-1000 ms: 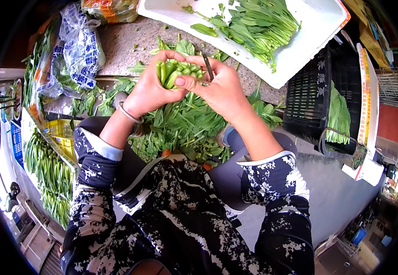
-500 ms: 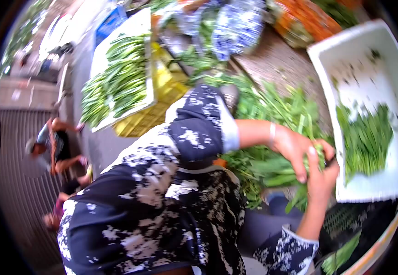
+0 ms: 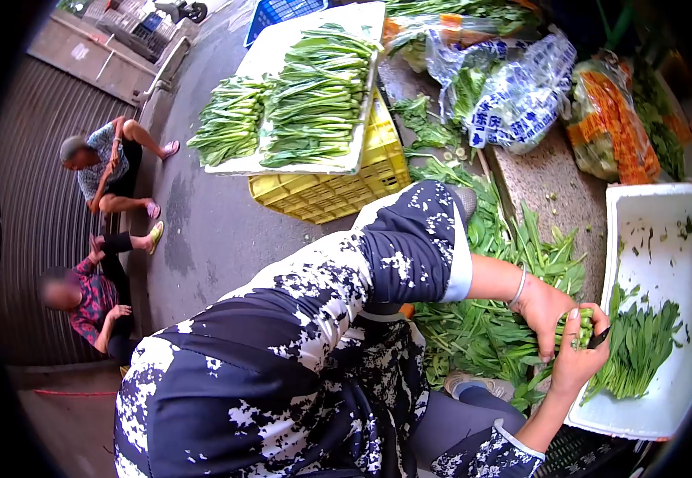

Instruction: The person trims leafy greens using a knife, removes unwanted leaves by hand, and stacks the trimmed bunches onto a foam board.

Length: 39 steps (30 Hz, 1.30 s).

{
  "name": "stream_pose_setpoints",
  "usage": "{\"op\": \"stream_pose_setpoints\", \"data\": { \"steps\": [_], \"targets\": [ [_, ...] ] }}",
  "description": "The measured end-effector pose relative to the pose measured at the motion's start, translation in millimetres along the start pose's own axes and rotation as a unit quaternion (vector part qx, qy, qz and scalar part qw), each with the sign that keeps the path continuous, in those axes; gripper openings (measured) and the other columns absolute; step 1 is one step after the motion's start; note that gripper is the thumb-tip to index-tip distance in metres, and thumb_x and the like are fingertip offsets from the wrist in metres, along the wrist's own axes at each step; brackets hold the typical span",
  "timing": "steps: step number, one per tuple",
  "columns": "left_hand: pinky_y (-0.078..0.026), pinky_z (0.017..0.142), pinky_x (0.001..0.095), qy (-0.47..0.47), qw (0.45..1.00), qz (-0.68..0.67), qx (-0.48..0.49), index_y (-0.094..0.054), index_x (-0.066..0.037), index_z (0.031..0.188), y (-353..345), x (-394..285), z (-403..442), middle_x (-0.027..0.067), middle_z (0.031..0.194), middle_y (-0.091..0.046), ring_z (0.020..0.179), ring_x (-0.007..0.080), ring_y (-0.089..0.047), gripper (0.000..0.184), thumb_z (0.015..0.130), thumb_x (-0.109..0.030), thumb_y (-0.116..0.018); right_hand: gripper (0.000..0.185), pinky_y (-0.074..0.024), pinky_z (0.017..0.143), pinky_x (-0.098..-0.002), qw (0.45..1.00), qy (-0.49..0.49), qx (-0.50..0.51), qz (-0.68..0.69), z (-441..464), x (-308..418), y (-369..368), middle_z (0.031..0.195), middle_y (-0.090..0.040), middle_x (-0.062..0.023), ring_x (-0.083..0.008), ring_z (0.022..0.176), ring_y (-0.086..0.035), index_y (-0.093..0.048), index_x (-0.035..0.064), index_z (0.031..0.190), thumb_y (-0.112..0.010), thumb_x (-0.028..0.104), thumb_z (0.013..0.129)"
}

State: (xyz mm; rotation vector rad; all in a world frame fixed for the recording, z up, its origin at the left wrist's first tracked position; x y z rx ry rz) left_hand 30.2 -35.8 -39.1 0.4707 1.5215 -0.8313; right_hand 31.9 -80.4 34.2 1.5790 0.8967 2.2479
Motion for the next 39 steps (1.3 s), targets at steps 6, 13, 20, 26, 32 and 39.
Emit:
{"op": "stream_pose_setpoints", "data": {
  "steps": [6, 13, 20, 26, 32, 39],
  "targets": [
    [-0.047, 0.067, 0.0324, 0.047, 0.994, -0.076, -0.067, -0.057, 0.000, 0.092, 22, -16, -37, 0.0118, 0.083, -0.060, 0.078, 0.0208, -0.057, 0.044, 0.052, -0.005, -0.075, 0.022, -0.0405, 0.080, -0.0288, 0.997, 0.054, -0.048, -0.038, 13, 28, -17, 0.092, -0.059, -0.0074, -0.0154, 0.085, -0.052, -0.056, -0.0028, 0.096, -0.059, 0.013, 0.082],
    [-0.048, 0.060, 0.0315, -0.048, 0.976, -0.212, -0.021, -0.059, 0.001, 0.087, 45, -52, -73, 0.0109, 0.078, -0.061, 0.071, 0.0204, -0.058, 0.036, 0.054, 0.000, -0.075, 0.027, -0.0416, 0.079, -0.0284, 0.991, 0.109, -0.001, -0.079, 49, 98, -55, 0.097, -0.058, -0.0097, -0.0174, 0.087, -0.053, -0.055, -0.0030, 0.102, -0.054, 0.017, 0.085],
    [-0.049, 0.058, 0.0309, 0.025, 0.957, 0.110, -0.266, -0.062, 0.002, 0.080, 117, -133, -235, 0.0125, 0.074, -0.063, 0.066, 0.0200, -0.060, 0.035, 0.053, -0.014, -0.078, 0.040, -0.0390, 0.084, -0.0304, 0.975, 0.187, 0.096, 0.066, 78, 192, -142, 0.108, -0.052, -0.0110, -0.0190, 0.094, -0.050, -0.051, -0.0033, 0.112, -0.054, 0.025, 0.085],
    [-0.050, 0.059, 0.0283, 0.141, 0.790, 0.297, -0.517, -0.059, 0.004, 0.085, 183, -230, -432, 0.0132, 0.074, -0.062, 0.065, 0.0189, -0.060, 0.034, 0.062, -0.019, -0.069, 0.041, -0.0411, 0.077, -0.0250, 0.970, 0.132, 0.119, 0.167, 99, 201, -177, 0.111, -0.052, -0.0090, -0.0129, 0.084, -0.050, -0.048, -0.0015, 0.118, -0.054, 0.023, 0.086],
    [-0.046, 0.072, 0.0400, 0.308, 0.351, 0.641, -0.609, -0.058, -0.013, 0.093, 263, -260, -603, 0.0113, 0.079, -0.063, 0.078, 0.0272, -0.062, 0.026, 0.069, -0.023, -0.060, 0.029, -0.0450, 0.064, -0.0225, 0.989, -0.047, 0.133, 0.048, 75, 70, -170, 0.087, -0.059, -0.0064, -0.0097, 0.068, -0.052, -0.057, -0.0005, 0.106, -0.056, 0.021, 0.085],
    [-0.035, 0.077, 0.0427, 0.464, 0.255, 0.703, -0.474, -0.053, -0.018, 0.095, 336, -192, -669, 0.0017, 0.088, -0.060, 0.092, 0.0212, -0.056, 0.038, 0.066, -0.038, -0.068, 0.023, -0.0436, 0.052, -0.0207, 0.963, -0.230, 0.137, 0.008, -17, -35, -151, 0.083, -0.059, -0.0048, -0.0072, 0.061, -0.051, -0.059, -0.0028, 0.101, -0.059, 0.012, 0.082]
  ]
}}
Point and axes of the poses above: each hand's wrist, its own z-axis towards the middle knuckle, its own y-axis out of the back of the hand, x = y × z, the point moved 8 cm from there along z, towards the middle knuckle
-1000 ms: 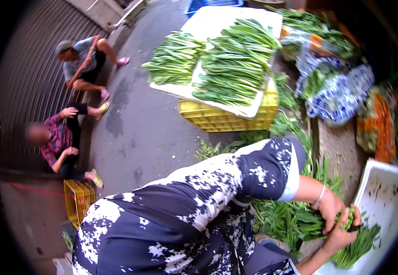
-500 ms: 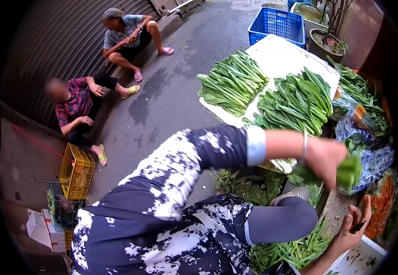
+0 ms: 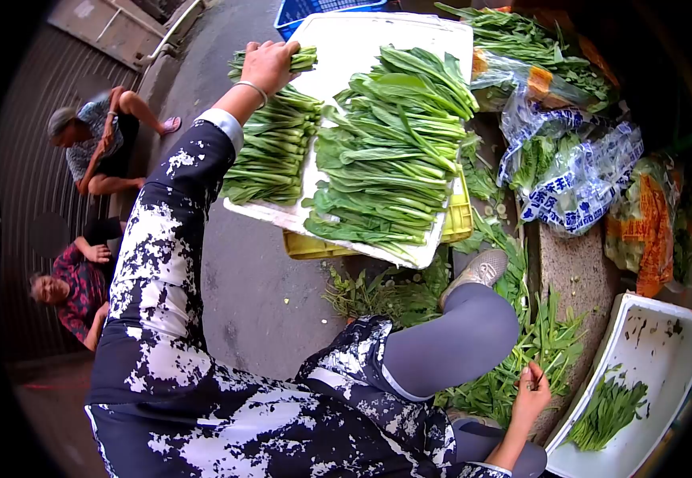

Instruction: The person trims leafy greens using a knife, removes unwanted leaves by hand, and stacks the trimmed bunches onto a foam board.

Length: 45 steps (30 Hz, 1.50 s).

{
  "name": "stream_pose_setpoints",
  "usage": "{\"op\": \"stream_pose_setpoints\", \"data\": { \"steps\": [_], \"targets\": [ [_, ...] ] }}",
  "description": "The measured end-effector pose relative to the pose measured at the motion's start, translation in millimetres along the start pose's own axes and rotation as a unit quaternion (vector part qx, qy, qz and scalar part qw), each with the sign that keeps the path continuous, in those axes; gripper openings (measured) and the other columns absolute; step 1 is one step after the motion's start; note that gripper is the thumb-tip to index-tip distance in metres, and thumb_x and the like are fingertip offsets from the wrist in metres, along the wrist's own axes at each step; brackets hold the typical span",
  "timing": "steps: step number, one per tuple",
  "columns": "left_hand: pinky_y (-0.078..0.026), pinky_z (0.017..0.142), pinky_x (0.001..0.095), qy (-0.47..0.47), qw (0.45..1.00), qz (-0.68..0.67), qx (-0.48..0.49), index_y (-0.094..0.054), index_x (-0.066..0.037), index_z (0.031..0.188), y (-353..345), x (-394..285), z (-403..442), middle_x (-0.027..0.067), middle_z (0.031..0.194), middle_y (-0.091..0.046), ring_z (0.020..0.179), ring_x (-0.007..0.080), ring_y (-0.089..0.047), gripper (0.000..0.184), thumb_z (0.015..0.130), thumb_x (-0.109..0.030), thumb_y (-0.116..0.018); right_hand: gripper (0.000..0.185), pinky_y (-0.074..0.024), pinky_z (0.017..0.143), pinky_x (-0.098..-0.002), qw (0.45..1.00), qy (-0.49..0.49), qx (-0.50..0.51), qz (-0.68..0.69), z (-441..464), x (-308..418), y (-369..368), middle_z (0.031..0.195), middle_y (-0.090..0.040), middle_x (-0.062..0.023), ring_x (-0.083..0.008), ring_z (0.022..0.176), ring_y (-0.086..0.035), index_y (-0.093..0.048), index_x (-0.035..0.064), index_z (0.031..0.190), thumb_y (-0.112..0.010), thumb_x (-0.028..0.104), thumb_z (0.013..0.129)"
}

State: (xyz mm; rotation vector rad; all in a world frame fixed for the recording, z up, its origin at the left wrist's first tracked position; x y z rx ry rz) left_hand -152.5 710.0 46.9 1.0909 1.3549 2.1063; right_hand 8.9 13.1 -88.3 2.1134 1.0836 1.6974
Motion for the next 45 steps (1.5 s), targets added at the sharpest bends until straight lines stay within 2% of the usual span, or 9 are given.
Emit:
{"op": "stream_pose_setpoints", "data": {
  "steps": [6, 9, 15, 17, 19, 30, 38, 41, 45],
  "targets": [
    [-0.013, 0.095, 0.0615, 0.030, 0.948, -0.143, 0.283, -0.047, -0.020, 0.121, -119, -13, -3, 0.0099, 0.123, -0.049, 0.120, 0.0298, -0.038, 0.080, 0.063, -0.074, -0.050, 0.023, -0.0484, 0.060, -0.0226, 0.998, -0.048, -0.018, 0.026, -13, -18, 1, 0.089, -0.061, -0.0073, -0.0112, 0.076, -0.057, -0.059, -0.0015, 0.101, -0.059, 0.010, 0.081],
    [-0.040, 0.086, 0.0334, -0.028, 0.879, -0.416, 0.234, -0.049, -0.003, 0.117, -112, -18, 0, 0.0163, 0.106, -0.057, 0.100, 0.0259, -0.053, 0.056, 0.079, -0.043, -0.057, 0.025, -0.0480, 0.075, -0.0260, 0.998, -0.061, -0.019, -0.016, -14, -10, 2, 0.095, -0.063, -0.0087, -0.0147, 0.085, -0.059, -0.059, -0.0005, 0.101, -0.062, 0.012, 0.080],
    [-0.007, 0.106, 0.0451, -0.029, 0.985, -0.163, 0.053, -0.028, -0.012, 0.134, -209, 78, 56, 0.0162, 0.138, -0.027, 0.127, 0.0383, -0.021, 0.064, 0.080, -0.030, -0.055, 0.021, -0.0469, 0.068, -0.0273, 0.999, -0.033, -0.009, 0.001, -30, -20, -9, 0.088, -0.064, -0.0103, -0.0184, 0.074, -0.061, -0.062, 0.0031, 0.094, -0.055, 0.004, 0.075],
    [-0.010, 0.105, 0.0483, 0.045, 0.995, 0.051, 0.075, -0.029, -0.019, 0.134, -119, 25, 47, 0.0100, 0.140, -0.026, 0.127, 0.0392, -0.020, 0.060, 0.080, -0.025, -0.053, 0.023, -0.0469, 0.066, -0.0284, 0.999, -0.034, -0.006, 0.000, -37, -30, -11, 0.085, -0.063, -0.0130, -0.0204, 0.071, -0.060, -0.062, 0.0058, 0.095, -0.053, 0.002, 0.075],
    [-0.016, 0.104, 0.0511, 0.017, 0.990, -0.133, -0.037, -0.030, -0.025, 0.134, -81, 5, 62, 0.0070, 0.141, -0.025, 0.127, 0.0407, -0.019, 0.058, 0.080, -0.022, -0.051, 0.028, -0.0460, 0.065, -0.0226, 0.997, -0.073, 0.028, -0.017, -40, -38, -9, 0.094, -0.063, -0.0044, -0.0066, 0.074, -0.057, -0.058, -0.0008, 0.101, -0.053, -0.007, 0.074],
    [-0.016, 0.106, 0.0461, -0.514, 0.729, -0.446, -0.072, -0.057, -0.009, 0.109, 344, -394, -139, 0.0082, 0.132, -0.040, 0.130, 0.0297, -0.022, 0.036, 0.074, -0.002, -0.054, 0.017, -0.0475, 0.065, -0.0333, 0.986, -0.055, -0.120, -0.097, -45, -84, 111, 0.079, -0.064, -0.0105, -0.0208, 0.067, -0.060, -0.064, 0.0099, 0.092, -0.059, 0.020, 0.079],
    [-0.008, 0.104, 0.0519, -0.618, 0.592, -0.500, 0.136, -0.056, -0.013, 0.111, 311, -609, -255, 0.0097, 0.127, -0.045, 0.126, 0.0294, -0.029, 0.037, 0.075, -0.016, -0.062, 0.017, -0.0472, 0.066, -0.0317, 0.929, -0.254, -0.270, -0.010, -32, -233, 256, 0.075, -0.064, -0.0113, -0.0243, 0.070, -0.061, -0.067, 0.0100, 0.083, -0.062, 0.021, 0.071],
    [-0.018, 0.102, 0.0546, -0.732, 0.665, -0.138, 0.061, -0.049, -0.011, 0.117, 282, -641, -286, 0.0109, 0.121, -0.049, 0.120, 0.0294, -0.038, 0.044, 0.076, -0.024, -0.061, 0.021, -0.0474, 0.069, -0.0333, 0.922, -0.228, -0.301, -0.090, 2, -262, 277, 0.080, -0.065, -0.0107, -0.0249, 0.074, -0.061, -0.066, 0.0110, 0.087, -0.063, 0.024, 0.071],
    [-0.025, 0.100, 0.0523, -0.695, 0.604, -0.313, 0.232, -0.045, -0.010, 0.119, 288, -667, -289, 0.0117, 0.116, -0.051, 0.114, 0.0274, -0.044, 0.049, 0.075, -0.024, -0.061, 0.028, -0.0479, 0.069, -0.0345, 0.888, -0.249, -0.308, -0.236, 48, -258, 274, 0.091, -0.064, -0.0117, -0.0247, 0.081, -0.062, -0.063, 0.0079, 0.097, -0.060, 0.024, 0.075]
  ]
}}
Point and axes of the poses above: each hand's wrist, its own z-axis towards the middle knuckle, its own y-axis out of the back of the hand, x = y × z, the point moved 8 cm from there along z, towards the middle knuckle
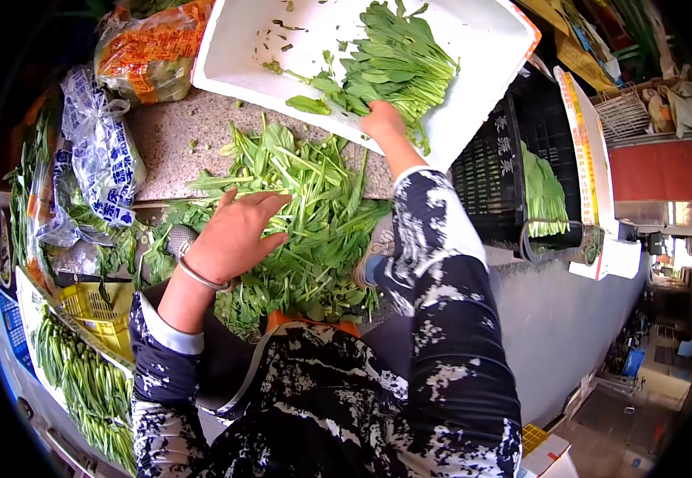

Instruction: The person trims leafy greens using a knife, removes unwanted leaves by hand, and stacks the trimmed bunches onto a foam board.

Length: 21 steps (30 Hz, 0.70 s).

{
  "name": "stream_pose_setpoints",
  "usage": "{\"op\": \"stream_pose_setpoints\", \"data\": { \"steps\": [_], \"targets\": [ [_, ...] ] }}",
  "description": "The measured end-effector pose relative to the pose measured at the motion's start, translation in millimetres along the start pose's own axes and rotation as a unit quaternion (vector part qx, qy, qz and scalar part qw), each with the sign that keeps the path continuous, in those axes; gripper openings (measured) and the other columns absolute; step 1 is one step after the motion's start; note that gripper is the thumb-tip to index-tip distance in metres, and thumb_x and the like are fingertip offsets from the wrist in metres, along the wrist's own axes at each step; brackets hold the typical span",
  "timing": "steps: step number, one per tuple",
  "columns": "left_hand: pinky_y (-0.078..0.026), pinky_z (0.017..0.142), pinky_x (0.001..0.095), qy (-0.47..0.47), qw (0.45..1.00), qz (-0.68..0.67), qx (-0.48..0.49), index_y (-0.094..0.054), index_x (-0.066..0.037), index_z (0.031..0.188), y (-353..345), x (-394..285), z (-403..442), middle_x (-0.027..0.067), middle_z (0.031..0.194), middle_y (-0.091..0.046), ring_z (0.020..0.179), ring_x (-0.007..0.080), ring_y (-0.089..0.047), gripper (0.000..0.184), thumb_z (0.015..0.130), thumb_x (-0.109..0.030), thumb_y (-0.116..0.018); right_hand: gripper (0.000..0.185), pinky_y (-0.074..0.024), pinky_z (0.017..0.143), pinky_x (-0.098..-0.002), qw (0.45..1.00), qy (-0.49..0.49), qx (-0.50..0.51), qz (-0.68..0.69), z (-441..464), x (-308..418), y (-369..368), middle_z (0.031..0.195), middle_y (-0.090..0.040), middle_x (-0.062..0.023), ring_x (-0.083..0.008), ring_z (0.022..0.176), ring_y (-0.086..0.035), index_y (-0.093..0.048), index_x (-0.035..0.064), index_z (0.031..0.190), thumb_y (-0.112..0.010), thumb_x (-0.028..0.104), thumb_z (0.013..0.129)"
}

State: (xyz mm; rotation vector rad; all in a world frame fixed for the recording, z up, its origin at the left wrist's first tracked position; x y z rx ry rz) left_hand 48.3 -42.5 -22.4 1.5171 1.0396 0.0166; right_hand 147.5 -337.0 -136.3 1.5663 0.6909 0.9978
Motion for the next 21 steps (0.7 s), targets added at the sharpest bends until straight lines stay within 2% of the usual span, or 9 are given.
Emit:
{"op": "stream_pose_setpoints", "data": {
  "steps": [1, 3, 6, 8, 10, 12, 15, 19, 21],
  "targets": [
    [-0.026, 0.099, 0.0511, 0.000, 0.999, 0.027, -0.017, -0.045, -0.009, 0.119, 0, 1, 5, 0.0121, 0.115, -0.052, 0.111, 0.0271, -0.046, 0.049, 0.075, -0.023, -0.061, 0.029, -0.0459, 0.076, -0.0382, 0.995, -0.066, 0.068, -0.008, 6, 0, -12, 0.098, -0.061, -0.0130, -0.0289, 0.092, -0.058, -0.063, 0.0098, 0.099, -0.057, 0.025, 0.075],
    [-0.030, 0.097, 0.0501, 0.015, 0.996, 0.081, -0.024, -0.045, -0.007, 0.118, -6, 8, 14, 0.0135, 0.113, -0.052, 0.106, 0.0276, -0.050, 0.050, 0.074, -0.023, -0.061, 0.026, -0.0462, 0.076, -0.0380, 0.986, -0.098, 0.126, -0.039, 16, 16, -25, 0.096, -0.062, -0.0125, -0.0284, 0.089, -0.059, -0.061, 0.0102, 0.098, -0.055, 0.024, 0.077],
    [-0.032, 0.094, 0.0499, 0.075, 0.990, 0.100, 0.067, -0.045, -0.007, 0.117, -22, 20, 27, 0.0146, 0.112, -0.053, 0.102, 0.0283, -0.052, 0.051, 0.072, -0.024, -0.062, 0.018, -0.0469, 0.070, -0.0375, 0.988, -0.044, 0.123, 0.086, 18, 62, -23, 0.089, -0.063, -0.0124, -0.0258, 0.081, -0.061, -0.063, 0.0099, 0.090, -0.054, 0.022, 0.080],
    [-0.034, 0.092, 0.0481, 0.061, 0.990, 0.104, 0.069, -0.045, -0.007, 0.117, -28, 16, 38, 0.0145, 0.110, -0.054, 0.099, 0.0288, -0.053, 0.053, 0.071, -0.024, -0.063, 0.018, -0.0473, 0.069, -0.0355, 0.935, 0.206, 0.093, 0.274, 29, 96, -39, 0.086, -0.064, -0.0091, -0.0276, 0.078, -0.061, -0.064, 0.0152, 0.093, -0.057, 0.017, 0.076],
    [-0.036, 0.091, 0.0461, 0.042, 0.992, 0.088, 0.081, -0.045, -0.007, 0.117, -34, 11, 45, 0.0139, 0.108, -0.055, 0.100, 0.0288, -0.053, 0.052, 0.071, -0.024, -0.063, 0.024, -0.0473, 0.068, -0.0357, 0.903, 0.177, 0.133, 0.368, 23, 98, -6, 0.086, -0.063, -0.0099, -0.0282, 0.077, -0.060, -0.063, 0.0167, 0.099, -0.054, 0.014, 0.077],
    [-0.037, 0.090, 0.0441, 0.026, 0.992, 0.103, 0.067, -0.046, -0.007, 0.116, -34, 3, 49, 0.0134, 0.105, -0.055, 0.098, 0.0283, -0.054, 0.052, 0.071, -0.024, -0.064, 0.029, -0.0470, 0.071, -0.0363, 0.965, 0.100, -0.030, 0.240, 38, 53, 48, 0.089, -0.063, -0.0106, -0.0288, 0.081, -0.059, -0.061, 0.0161, 0.104, -0.052, 0.013, 0.077],
    [-0.039, 0.087, 0.0424, -0.014, 0.992, 0.110, 0.059, -0.047, -0.007, 0.113, -42, -3, 53, 0.0114, 0.099, -0.056, 0.095, 0.0271, -0.054, 0.048, 0.071, -0.024, -0.064, 0.033, -0.0445, 0.079, -0.0379, 0.977, 0.005, -0.193, 0.089, 64, -24, 104, 0.102, -0.057, -0.0120, -0.0292, 0.096, -0.054, -0.060, 0.0154, 0.106, -0.047, 0.008, 0.076],
    [-0.039, 0.086, 0.0418, 0.006, 0.990, 0.117, 0.082, -0.048, -0.007, 0.112, -46, 4, 53, 0.0107, 0.098, -0.056, 0.095, 0.0268, -0.054, 0.048, 0.070, -0.024, -0.064, 0.036, -0.0426, 0.084, -0.0384, 0.990, -0.062, -0.116, 0.046, 99, -78, 119, 0.108, -0.056, -0.0158, -0.0332, 0.100, -0.052, -0.058, 0.0126, 0.106, -0.044, 0.007, 0.074],
    [-0.041, 0.084, 0.0439, -0.004, 0.993, 0.106, 0.044, -0.051, -0.006, 0.099, -45, 10, 51, 0.0124, 0.090, -0.057, 0.090, 0.0286, -0.057, 0.038, 0.071, -0.027, -0.065, 0.037, -0.0429, 0.084, -0.0383, 0.993, -0.066, -0.088, 0.040, 119, -100, 110, 0.109, -0.056, -0.0168, -0.0337, 0.101, -0.052, -0.058, 0.0125, 0.107, -0.043, 0.007, 0.073]
  ]
}}
Point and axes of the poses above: each hand's wrist, its own z-axis towards the middle knuckle, its own y-axis out of the back of the hand, x = y × z, the point moved 8 cm from there along z, towards the middle knuckle
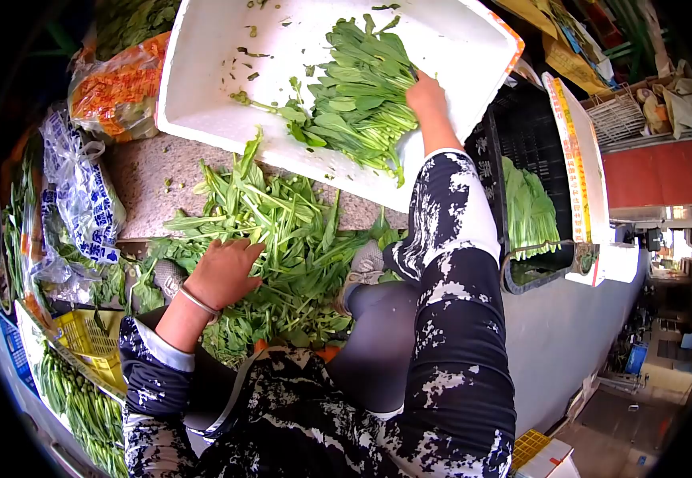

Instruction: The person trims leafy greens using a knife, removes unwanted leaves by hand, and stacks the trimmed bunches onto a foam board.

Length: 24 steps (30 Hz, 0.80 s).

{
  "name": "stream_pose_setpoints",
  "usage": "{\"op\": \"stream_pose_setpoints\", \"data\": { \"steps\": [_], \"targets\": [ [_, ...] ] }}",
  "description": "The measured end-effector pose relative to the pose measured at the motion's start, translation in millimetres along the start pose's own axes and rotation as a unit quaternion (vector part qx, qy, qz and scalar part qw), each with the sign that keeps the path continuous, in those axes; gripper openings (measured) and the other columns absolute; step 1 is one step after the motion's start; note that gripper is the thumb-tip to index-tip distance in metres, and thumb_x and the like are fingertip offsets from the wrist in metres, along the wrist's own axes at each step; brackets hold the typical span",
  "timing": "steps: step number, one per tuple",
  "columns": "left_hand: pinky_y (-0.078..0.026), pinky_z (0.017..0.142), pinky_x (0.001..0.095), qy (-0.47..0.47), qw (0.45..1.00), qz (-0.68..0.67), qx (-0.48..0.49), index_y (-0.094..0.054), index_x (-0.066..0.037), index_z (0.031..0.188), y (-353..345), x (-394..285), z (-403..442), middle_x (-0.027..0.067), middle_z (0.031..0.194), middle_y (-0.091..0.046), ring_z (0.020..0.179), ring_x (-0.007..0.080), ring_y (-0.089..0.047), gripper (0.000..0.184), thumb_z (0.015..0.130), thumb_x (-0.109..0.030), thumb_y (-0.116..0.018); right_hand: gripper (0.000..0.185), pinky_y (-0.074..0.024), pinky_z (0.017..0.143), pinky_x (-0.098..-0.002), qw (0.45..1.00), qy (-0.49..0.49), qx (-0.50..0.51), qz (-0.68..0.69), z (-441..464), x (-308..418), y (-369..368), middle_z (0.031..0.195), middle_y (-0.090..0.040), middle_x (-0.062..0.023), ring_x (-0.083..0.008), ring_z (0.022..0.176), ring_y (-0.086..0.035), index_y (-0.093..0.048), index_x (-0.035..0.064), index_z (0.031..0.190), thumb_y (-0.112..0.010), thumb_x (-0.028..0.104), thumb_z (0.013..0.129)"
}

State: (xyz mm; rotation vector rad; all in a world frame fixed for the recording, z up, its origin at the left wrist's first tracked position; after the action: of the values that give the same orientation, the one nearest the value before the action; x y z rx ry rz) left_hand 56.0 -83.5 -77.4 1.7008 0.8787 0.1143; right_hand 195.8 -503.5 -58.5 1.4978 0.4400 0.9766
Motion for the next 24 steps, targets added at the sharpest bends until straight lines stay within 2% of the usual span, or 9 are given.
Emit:
{"op": "stream_pose_setpoints", "data": {
  "steps": [3, 4, 6, 13, 16, 17, 19, 20, 24],
  "targets": [
    [-0.041, 0.083, 0.0440, 0.013, 1.000, 0.002, 0.000, -0.051, -0.006, 0.098, -1, 6, -2, 0.0127, 0.090, -0.057, 0.089, 0.0288, -0.057, 0.037, 0.071, -0.027, -0.065, 0.034, -0.0446, 0.079, -0.0394, 0.993, 0.075, 0.023, -0.086, 15, -16, -36, 0.103, -0.057, -0.0198, -0.0337, 0.095, -0.055, -0.057, 0.0143, 0.109, -0.049, 0.013, 0.076],
    [-0.038, 0.087, 0.0419, 0.039, 0.998, 0.005, 0.052, -0.048, -0.008, 0.114, -4, 11, -1, 0.0122, 0.099, -0.055, 0.092, 0.0278, -0.055, 0.051, 0.070, -0.025, -0.064, 0.034, -0.0446, 0.079, -0.0391, 0.992, 0.055, 0.023, -0.107, 2, -7, -27, 0.103, -0.057, -0.0196, -0.0326, 0.095, -0.055, -0.057, 0.0140, 0.110, -0.053, 0.016, 0.077],
    [-0.038, 0.087, 0.0418, 0.041, 0.998, 0.007, 0.053, -0.048, -0.008, 0.114, -3, 13, -1, 0.0123, 0.099, -0.055, 0.092, 0.0277, -0.055, 0.051, 0.070, -0.025, -0.064, 0.034, -0.0445, 0.078, -0.0389, 0.990, 0.038, 0.022, -0.130, -26, 6, -11, 0.102, -0.056, -0.0195, -0.0315, 0.096, -0.055, -0.056, 0.0137, 0.111, -0.056, 0.019, 0.077],
    [-0.040, 0.085, 0.0427, 0.032, 0.997, -0.008, 0.064, -0.048, -0.008, 0.113, -3, 7, 3, 0.0131, 0.101, -0.055, 0.094, 0.0280, -0.055, 0.048, 0.071, -0.025, -0.064, 0.033, -0.0443, 0.067, -0.0400, 0.975, 0.184, 0.010, -0.123, -106, 25, 0, 0.087, -0.053, -0.0145, -0.0310, 0.079, -0.055, -0.057, 0.0143, 0.111, -0.059, 0.026, 0.079],
    [-0.040, 0.084, 0.0435, 0.024, 0.998, -0.004, 0.049, -0.048, -0.007, 0.112, -3, 3, 3, 0.0129, 0.099, -0.056, 0.092, 0.0286, -0.056, 0.048, 0.071, -0.025, -0.064, 0.033, -0.0437, 0.067, -0.0391, 0.991, 0.126, 0.047, -0.008, -118, 18, 2, 0.085, -0.054, -0.0151, -0.0318, 0.079, -0.055, -0.058, 0.0140, 0.109, -0.061, 0.025, 0.078],
    [-0.041, 0.084, 0.0437, 0.022, 0.999, 0.005, 0.050, -0.048, -0.007, 0.112, -3, 2, 3, 0.0129, 0.098, -0.056, 0.092, 0.0289, -0.056, 0.047, 0.071, -0.025, -0.064, 0.030, -0.0421, 0.061, -0.0357, 0.989, 0.040, 0.085, 0.115, -120, 8, 0, 0.080, -0.055, -0.0124, -0.0260, 0.071, -0.053, -0.059, 0.0112, 0.104, -0.062, 0.025, 0.078],
    [-0.041, 0.083, 0.0430, 0.026, 0.998, 0.002, 0.052, -0.048, -0.007, 0.110, -3, 1, 3, 0.0125, 0.097, -0.057, 0.091, 0.0283, -0.056, 0.046, 0.071, -0.025, -0.063, 0.026, -0.0389, 0.047, -0.0290, 0.916, -0.131, 0.154, 0.347, -129, -7, -9, 0.070, -0.057, -0.0069, -0.0143, 0.055, -0.048, -0.061, 0.0055, 0.095, -0.065, 0.024, 0.077],
    [-0.042, 0.082, 0.0427, 0.017, 0.999, -0.005, 0.033, -0.048, -0.007, 0.110, 0, -1, 3, 0.0121, 0.095, -0.057, 0.090, 0.0280, -0.056, 0.045, 0.071, -0.025, -0.063, 0.021, -0.0324, 0.042, -0.0218, 0.889, -0.131, 0.159, 0.409, -130, -8, -11, 0.067, -0.056, -0.0032, -0.0066, 0.048, -0.038, -0.060, 0.0045, 0.086, -0.065, 0.024, 0.078],
    [-0.044, 0.078, 0.0404, 0.001, 0.999, -0.011, -0.036, -0.050, -0.007, 0.109, 15, -4, 0, 0.0113, 0.090, -0.059, 0.085, 0.0274, -0.058, 0.043, 0.071, -0.024, -0.063, 0.022, -0.0309, 0.040, -0.0185, 0.858, -0.131, 0.149, 0.474, -145, 7, 15, 0.069, -0.056, -0.0042, -0.0062, 0.044, -0.036, -0.059, 0.0042, 0.085, -0.065, 0.024, 0.078]
  ]
}}
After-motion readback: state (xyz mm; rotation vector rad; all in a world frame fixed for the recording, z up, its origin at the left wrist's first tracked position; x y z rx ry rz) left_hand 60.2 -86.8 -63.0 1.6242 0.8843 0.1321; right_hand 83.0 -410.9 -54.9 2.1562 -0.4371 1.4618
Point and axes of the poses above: each hand's wrist, its own z-axis towards the middle knuckle, its own y-axis out of the back of the hand, x = y × z, the point moved 8 cm from there along z, towards the middle knuckle
